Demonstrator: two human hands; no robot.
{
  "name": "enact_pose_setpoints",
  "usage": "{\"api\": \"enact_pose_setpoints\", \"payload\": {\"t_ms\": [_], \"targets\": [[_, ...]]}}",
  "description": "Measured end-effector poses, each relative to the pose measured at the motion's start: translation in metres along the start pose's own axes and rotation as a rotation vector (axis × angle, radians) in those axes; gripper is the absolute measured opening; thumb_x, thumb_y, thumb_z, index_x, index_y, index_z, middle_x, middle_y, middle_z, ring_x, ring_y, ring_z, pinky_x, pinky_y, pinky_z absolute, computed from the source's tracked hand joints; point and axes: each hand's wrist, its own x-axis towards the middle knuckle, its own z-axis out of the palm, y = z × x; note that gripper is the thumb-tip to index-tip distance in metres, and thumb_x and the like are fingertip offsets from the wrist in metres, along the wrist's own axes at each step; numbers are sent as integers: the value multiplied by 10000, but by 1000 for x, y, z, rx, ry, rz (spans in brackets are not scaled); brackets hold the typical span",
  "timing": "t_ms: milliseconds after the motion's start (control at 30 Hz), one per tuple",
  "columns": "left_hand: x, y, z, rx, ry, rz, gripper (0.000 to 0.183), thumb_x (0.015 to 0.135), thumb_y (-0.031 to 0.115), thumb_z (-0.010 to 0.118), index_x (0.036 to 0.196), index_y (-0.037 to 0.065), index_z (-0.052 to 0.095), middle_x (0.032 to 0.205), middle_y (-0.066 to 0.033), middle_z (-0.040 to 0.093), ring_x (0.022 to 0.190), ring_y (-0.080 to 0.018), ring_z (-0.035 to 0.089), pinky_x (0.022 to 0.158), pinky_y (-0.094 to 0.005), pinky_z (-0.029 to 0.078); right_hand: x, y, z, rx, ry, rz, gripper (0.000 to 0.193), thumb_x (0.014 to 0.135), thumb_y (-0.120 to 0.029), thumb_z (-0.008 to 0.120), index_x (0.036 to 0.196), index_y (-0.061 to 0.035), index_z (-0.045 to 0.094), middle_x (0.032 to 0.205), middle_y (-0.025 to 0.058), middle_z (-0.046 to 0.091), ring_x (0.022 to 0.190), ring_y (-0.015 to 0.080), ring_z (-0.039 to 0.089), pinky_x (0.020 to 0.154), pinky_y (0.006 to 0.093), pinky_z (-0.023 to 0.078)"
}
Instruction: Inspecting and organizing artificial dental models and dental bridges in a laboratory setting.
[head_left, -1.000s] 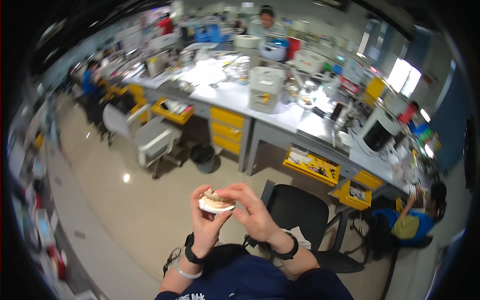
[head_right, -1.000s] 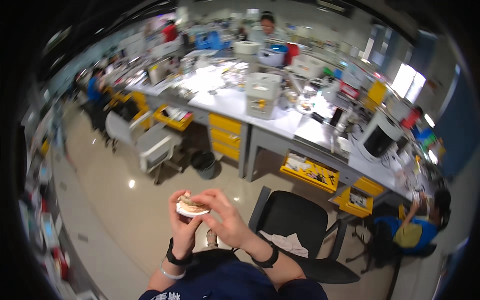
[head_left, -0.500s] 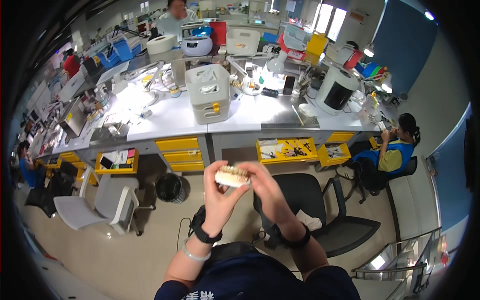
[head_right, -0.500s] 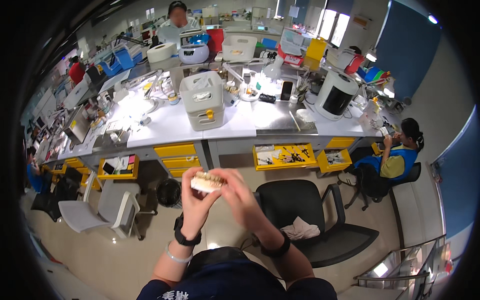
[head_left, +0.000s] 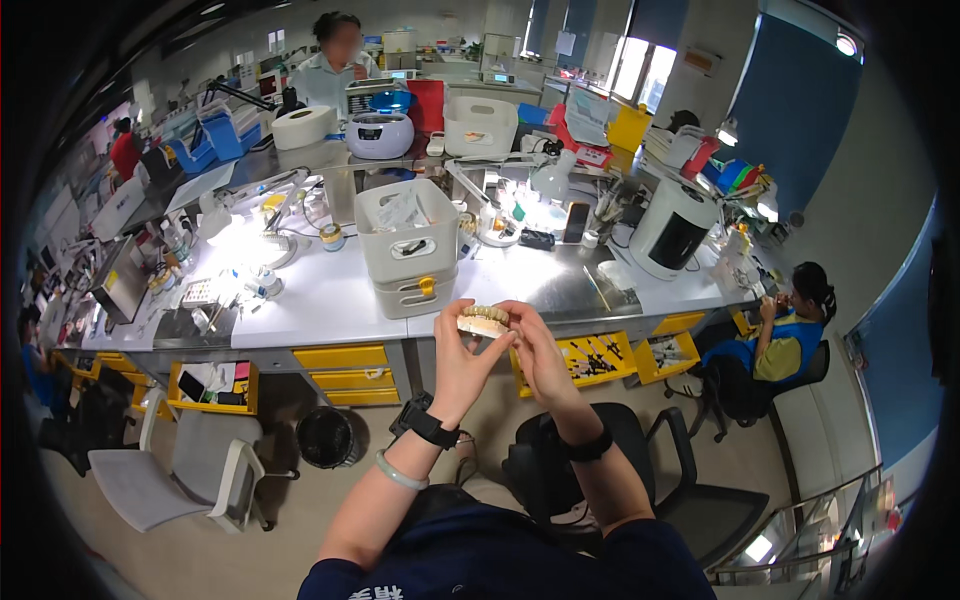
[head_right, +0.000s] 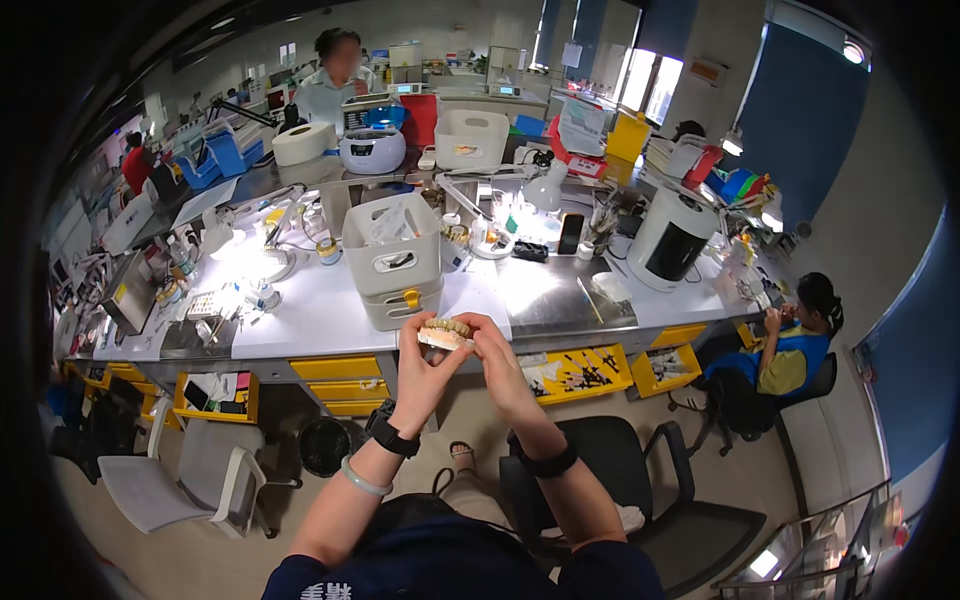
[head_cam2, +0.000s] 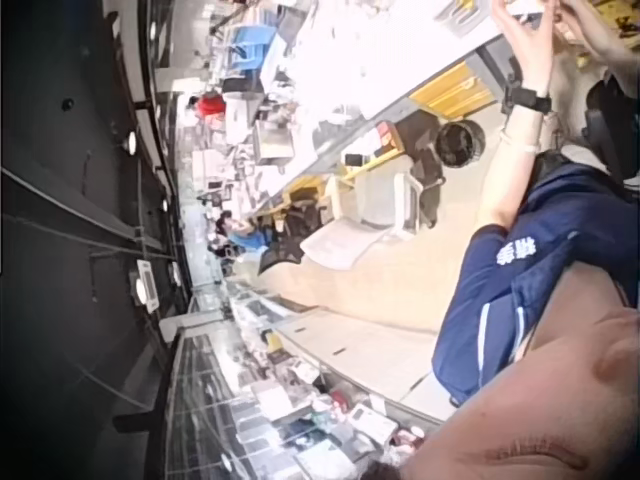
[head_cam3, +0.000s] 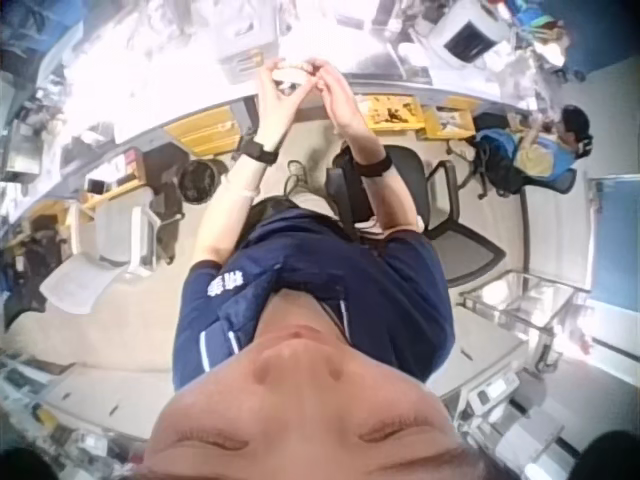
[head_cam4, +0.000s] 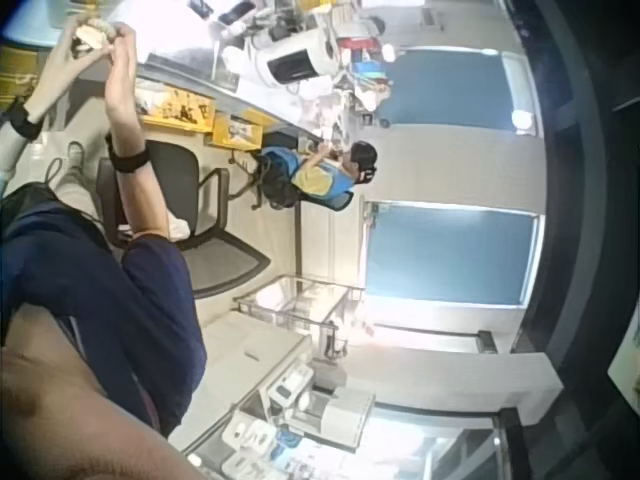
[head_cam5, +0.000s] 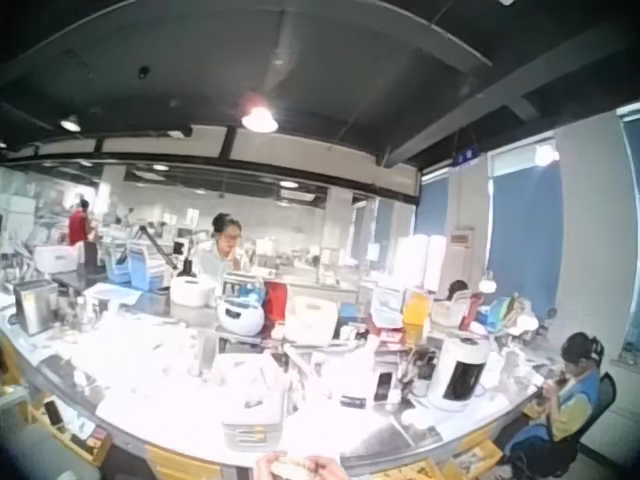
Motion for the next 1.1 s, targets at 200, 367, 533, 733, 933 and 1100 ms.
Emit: {"api": "enact_pose_setpoints", "payload": {"t_ms": [200, 367, 533, 733, 933, 1100], "targets": [[78, -92, 24, -353, -146, -268, 500, 815, 99, 616, 1224, 75, 331, 1094, -55, 448, 993, -109, 482, 838, -259, 427, 75, 29, -87, -298, -48, 309, 380, 919, -203, 348, 1242, -13, 407, 1203, 99, 467, 1056, 154, 461, 924, 272, 332], [152, -148, 44, -763, -334, -593, 552, 831, 47, 568, 1295, 152, 289, 1159, -69, 442, 1054, -164, 488, 889, -288, 421, 150, 42, -168, -492, -163, 325, 387, 923, -221, 411, 1264, -39, 399, 1188, 94, 477, 1058, 165, 464, 906, 276, 368], [215, -179, 58, -1072, -495, -688, 594, 810, 5, 558, 1292, 191, 264, 1229, -112, 385, 1093, -271, 473, 947, -379, 371, 254, 121, -260, -547, 11, 480, 271, 879, -214, 496, 1073, -41, 572, 934, 54, 617, 835, 140, 568, 762, 289, 445], [248, -220, 66, -1206, -495, -721, 572, 855, 248, 526, 1342, 209, 228, 1377, -160, 249, 1143, -341, 433, 959, -449, 340, 333, 287, -275, -1230, -36, 576, 271, 715, -295, 584, 789, -44, 655, 751, 133, 645, 722, 319, 620, 659, 384, 489], [258, -223, 67, -1093, -383, -729, 663, 921, 267, 405, 1414, 195, -32, 1430, -136, 180, 1153, -319, 431, 948, -426, 364, 361, 311, -255, -1344, -81, 649, 350, 669, -286, 586, 771, 44, 638, 750, 209, 626, 701, 334, 624, 658, 391, 497], [262, -231, 74, -1058, -314, -743, 610, 939, 338, 326, 1414, 195, -29, 1414, -141, 232, 1080, -298, 495, 902, -397, 410, 340, 292, -276, -1087, 12, 511, 219, 686, -177, 621, 792, 12, 592, 735, 156, 632, 648, 276, 610, 615, 347, 486]]}}
